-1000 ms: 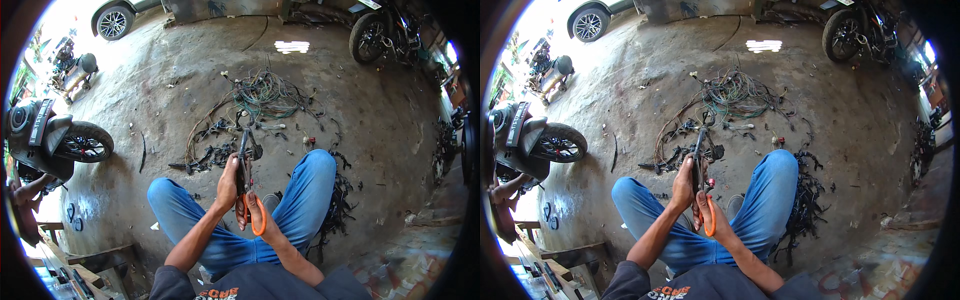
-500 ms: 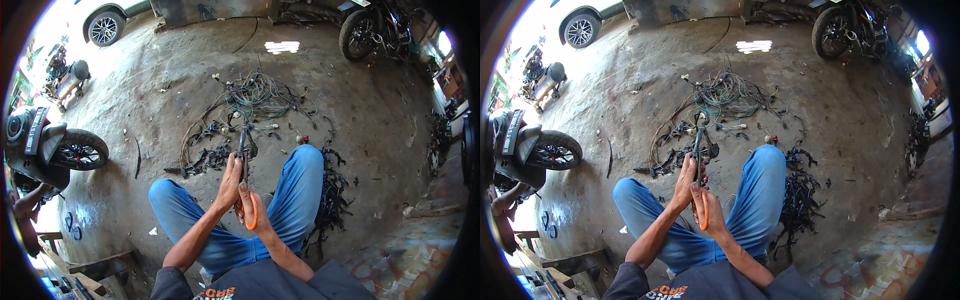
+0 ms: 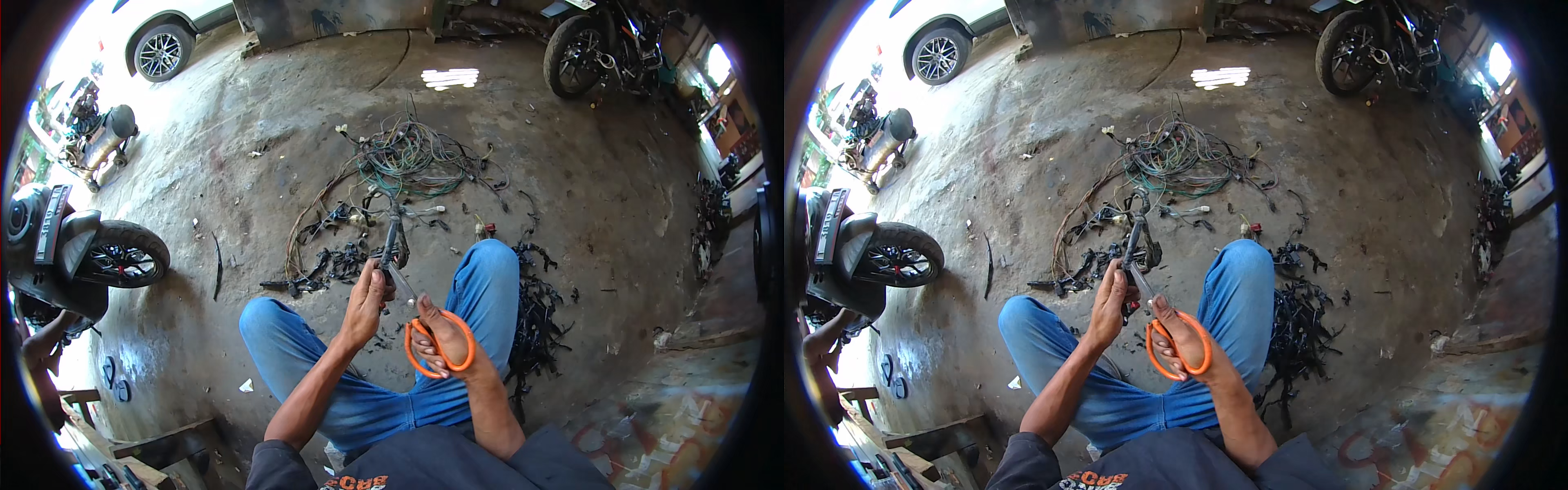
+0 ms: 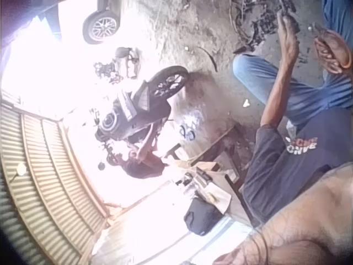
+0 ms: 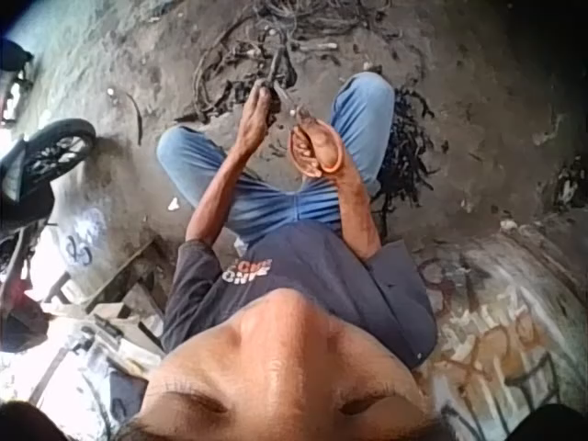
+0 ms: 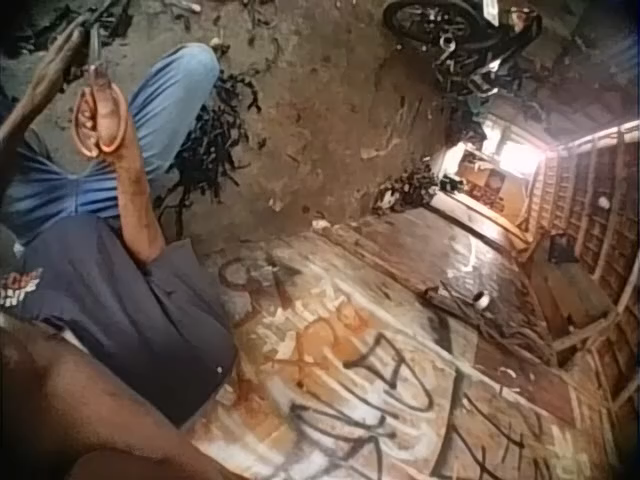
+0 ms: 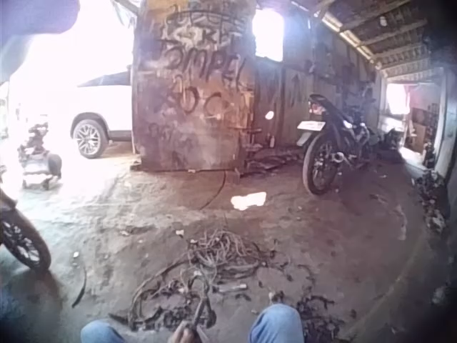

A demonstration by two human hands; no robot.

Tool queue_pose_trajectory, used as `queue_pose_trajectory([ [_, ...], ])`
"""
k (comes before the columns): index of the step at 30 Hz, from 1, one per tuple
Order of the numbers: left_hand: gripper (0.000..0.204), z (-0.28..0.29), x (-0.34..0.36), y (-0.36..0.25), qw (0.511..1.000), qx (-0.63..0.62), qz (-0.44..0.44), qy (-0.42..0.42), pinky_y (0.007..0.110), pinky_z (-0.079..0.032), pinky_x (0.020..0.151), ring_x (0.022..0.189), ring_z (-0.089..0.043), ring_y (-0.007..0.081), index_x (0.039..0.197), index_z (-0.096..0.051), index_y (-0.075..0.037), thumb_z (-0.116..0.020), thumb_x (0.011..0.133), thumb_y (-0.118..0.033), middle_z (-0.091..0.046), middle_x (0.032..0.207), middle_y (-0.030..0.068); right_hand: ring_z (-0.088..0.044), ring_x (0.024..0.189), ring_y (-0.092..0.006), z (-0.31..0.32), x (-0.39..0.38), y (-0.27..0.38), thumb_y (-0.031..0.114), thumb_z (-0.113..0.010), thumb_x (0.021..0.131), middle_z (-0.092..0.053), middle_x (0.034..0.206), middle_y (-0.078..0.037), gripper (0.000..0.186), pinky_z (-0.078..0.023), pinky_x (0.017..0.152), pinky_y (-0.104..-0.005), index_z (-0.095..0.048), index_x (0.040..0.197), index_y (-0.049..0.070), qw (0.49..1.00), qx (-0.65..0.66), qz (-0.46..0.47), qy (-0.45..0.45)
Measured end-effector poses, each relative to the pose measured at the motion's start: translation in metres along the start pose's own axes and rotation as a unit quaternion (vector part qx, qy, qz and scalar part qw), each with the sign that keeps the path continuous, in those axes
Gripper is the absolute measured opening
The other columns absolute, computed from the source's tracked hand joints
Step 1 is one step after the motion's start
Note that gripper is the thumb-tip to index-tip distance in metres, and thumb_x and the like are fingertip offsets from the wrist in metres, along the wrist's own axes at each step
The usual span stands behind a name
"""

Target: The recorder is repairing a motorcycle wiring harness by cutting tape and inspecting wires with scissors.

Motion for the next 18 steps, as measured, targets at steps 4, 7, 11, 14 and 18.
queue_pose_trajectory([
  [4, 0.044, -0.001, -0.002, -0.007, 0.999, -0.039, 0.004, 0.011, 0.024, -0.048, 0.076, 0.082, -0.053, 0.0061, 0.137, -0.046, -0.007, -0.04, 0.109, -0.041, -0.052, 0.091, -0.0014, -0.04, 0.035, -0.007, -0.004, -0.003, -0.003, 0.076, -0.046, 0.091, -0.038, 0.051, 0.003, 0.07, -0.034, 0.031, -0.0225, -0.043, 0.067, 0.011, 1.0, 0.002, 0.021, -0.013],
  [7, 0.038, -0.008, -0.003, -0.01, 0.997, -0.071, -0.023, 0.017, 0.023, -0.047, 0.076, 0.083, -0.052, 0.006, 0.133, -0.047, -0.006, -0.043, 0.109, -0.036, -0.051, 0.093, -0.0012, -0.041, 0.037, -0.0074, -0.017, 0.003, -0.015, 0.074, -0.041, 0.095, -0.037, 0.053, 0.003, 0.068, -0.035, 0.034, -0.0221, -0.044, 0.07, 0.01, 0.997, -0.031, 0.067, -0.027],
  [11, 0.032, -0.011, -0.002, -0.002, 0.997, -0.073, -0.025, 0.026, 0.024, -0.047, 0.078, 0.086, -0.052, 0.007, 0.128, -0.046, -0.006, -0.045, 0.109, -0.031, -0.051, 0.097, 0.0003, -0.044, 0.039, -0.0111, -0.018, 0.012, -0.027, 0.068, -0.037, 0.1, -0.04, 0.052, 0.0, 0.068, -0.037, 0.038, -0.0263, -0.046, 0.071, 0.007, 0.969, -0.159, 0.138, -0.131],
  [14, 0.031, -0.007, -0.002, 0.003, 0.997, -0.074, -0.019, 0.013, 0.025, -0.047, 0.08, 0.087, -0.053, 0.0091, 0.127, -0.047, -0.006, -0.045, 0.109, -0.031, -0.052, 0.098, 0.0009, -0.04, 0.041, -0.0106, -0.012, 0.021, -0.038, 0.064, -0.037, 0.102, -0.039, 0.056, 0.002, 0.063, -0.036, 0.04, -0.026, -0.046, 0.077, 0.006, 0.933, -0.26, 0.163, -0.186],
  [18, 0.029, -0.004, -0.002, 0.011, 0.992, -0.123, 0.001, 0.016, 0.028, -0.05, 0.082, 0.087, -0.055, 0.0121, 0.126, -0.048, -0.006, -0.045, 0.108, -0.029, -0.053, 0.098, 0.0018, -0.04, 0.048, -0.0099, -0.016, 0.027, -0.043, 0.063, -0.035, 0.102, -0.039, 0.062, 0.001, 0.06, -0.036, 0.045, -0.026, -0.046, 0.086, 0.007, 0.961, -0.192, 0.149, -0.132],
])
Point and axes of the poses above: each hand's wrist, its own x-axis towards the middle knuckle, its own z-axis out of the back of the hand, y = z × x, the point moved 6 cm from there along x, towards the middle knuckle
